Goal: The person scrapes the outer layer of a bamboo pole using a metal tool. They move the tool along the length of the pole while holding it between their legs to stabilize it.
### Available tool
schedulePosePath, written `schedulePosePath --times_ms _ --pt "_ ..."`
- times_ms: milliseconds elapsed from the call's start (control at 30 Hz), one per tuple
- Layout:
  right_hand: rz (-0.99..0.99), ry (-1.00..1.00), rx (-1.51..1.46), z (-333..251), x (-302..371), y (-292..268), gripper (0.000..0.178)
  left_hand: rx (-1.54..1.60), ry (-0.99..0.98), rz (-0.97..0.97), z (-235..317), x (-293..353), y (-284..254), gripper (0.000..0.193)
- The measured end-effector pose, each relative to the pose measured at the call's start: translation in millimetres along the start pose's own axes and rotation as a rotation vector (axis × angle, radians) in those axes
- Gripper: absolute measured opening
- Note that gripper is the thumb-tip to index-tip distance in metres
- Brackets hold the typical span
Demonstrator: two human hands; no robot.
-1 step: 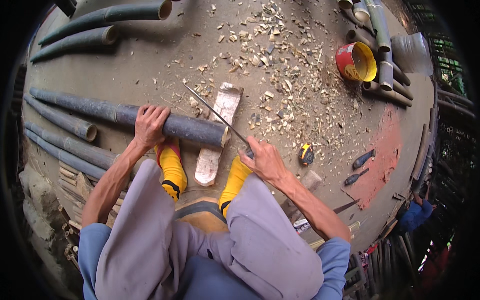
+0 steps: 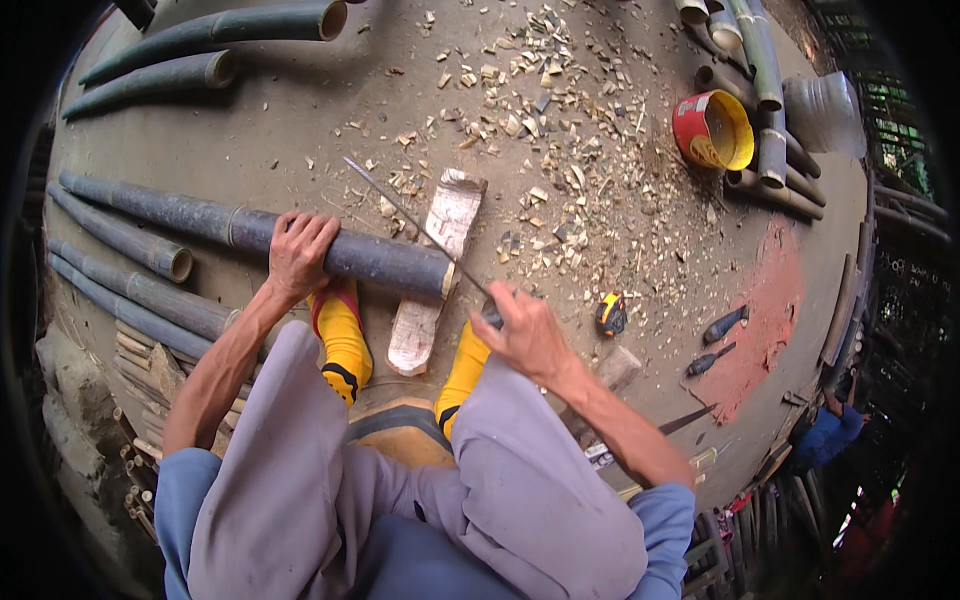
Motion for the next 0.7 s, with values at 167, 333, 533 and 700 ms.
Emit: schedulePosePath --times_ms 167,333,533,700 --pt "-0.034 0.012 0.142 50 15 11 0.026 0.043 0.005 0.009 5 -7 1 0.061" --pt "0.101 -0.118 -0.079 -21 14 -6 0.029 -0.018 -0.019 0.097 5 4 -2 0.055" --pt "-0.196 0.213 0.078 65 0 11 0.028 -0.031 -0.020 0.003 4 -4 3 0.063" --pt "0.071 -0.099 -0.074 -24 4 -8 0.029 0.152 0.047 -0.681 7 -30 8 0.060"
Point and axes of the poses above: each hand's wrist, its own x-axis away from the middle knuckle, its own y-axis out of the palm, z = x × y, the point moved 6 cm from there along -x, towards the middle knuckle, and after that the axes turned 12 degrees about -x, right-handed, at the moved point
